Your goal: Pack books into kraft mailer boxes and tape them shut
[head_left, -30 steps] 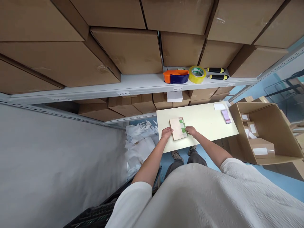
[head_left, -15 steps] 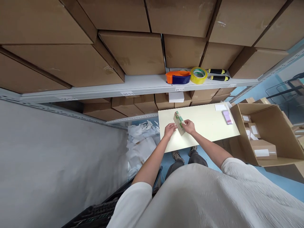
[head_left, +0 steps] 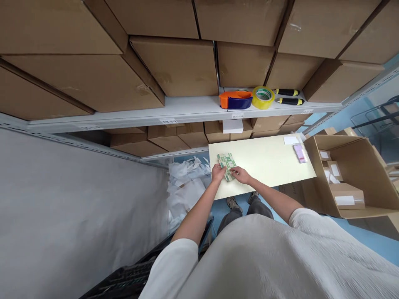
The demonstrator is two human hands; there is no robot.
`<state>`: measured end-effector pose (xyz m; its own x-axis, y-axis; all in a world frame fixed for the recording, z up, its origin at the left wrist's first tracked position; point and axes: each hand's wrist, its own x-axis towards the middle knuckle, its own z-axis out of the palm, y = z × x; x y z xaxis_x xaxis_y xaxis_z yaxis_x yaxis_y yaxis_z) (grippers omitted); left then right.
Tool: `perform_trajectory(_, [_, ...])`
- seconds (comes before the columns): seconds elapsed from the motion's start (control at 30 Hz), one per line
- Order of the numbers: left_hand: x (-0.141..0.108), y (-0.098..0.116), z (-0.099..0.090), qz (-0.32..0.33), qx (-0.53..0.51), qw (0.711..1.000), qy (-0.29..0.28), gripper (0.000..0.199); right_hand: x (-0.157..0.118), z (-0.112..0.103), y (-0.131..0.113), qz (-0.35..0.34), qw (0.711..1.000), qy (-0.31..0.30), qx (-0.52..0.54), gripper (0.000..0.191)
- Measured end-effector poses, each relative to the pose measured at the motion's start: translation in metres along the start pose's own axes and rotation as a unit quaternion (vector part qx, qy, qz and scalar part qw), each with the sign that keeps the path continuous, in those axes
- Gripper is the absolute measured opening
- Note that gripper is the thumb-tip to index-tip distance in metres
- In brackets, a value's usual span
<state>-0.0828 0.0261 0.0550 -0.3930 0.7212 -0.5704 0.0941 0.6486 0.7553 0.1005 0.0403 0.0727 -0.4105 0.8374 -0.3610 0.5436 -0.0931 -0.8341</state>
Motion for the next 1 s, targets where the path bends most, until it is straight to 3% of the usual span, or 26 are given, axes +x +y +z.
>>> perform_trajectory(0.2, [0.011, -0.016, -0.017, -0.003, 0.003, 1.000, -0.011, 0.037, 0.002, -0.001, 0.023, 0.096, 0.995, 0.024, -0.026, 0.026])
perform_trajectory(0.37, [0.014, -0.029, -0.024, 0.002, 0.009, 0.999, -0.041, 0.037, 0.001, 0.005, 0.030, 0.098, 0.994, 0.011, -0.041, 0.031])
perform_trajectory(0.63, [-0.015, -0.058, -0.024, 0.055, 0.104, 0.993, -0.014, 0.062, -0.006, 0.010, 0.030, 0.120, 0.985, -0.036, -0.115, 0.036])
perform_trajectory(0.8, [-0.012, -0.059, -0.025, 0.073, 0.076, 0.994, -0.012, 0.064, -0.001, 0.016, 0.027, 0.102, 0.986, -0.039, -0.125, 0.047])
perform_trajectory(1.0, [-0.006, -0.059, -0.025, 0.194, 0.197, 0.961, 0.005, 0.059, 0.017, 0.028, 0.025, 0.027, 0.983, -0.057, -0.172, 0.059])
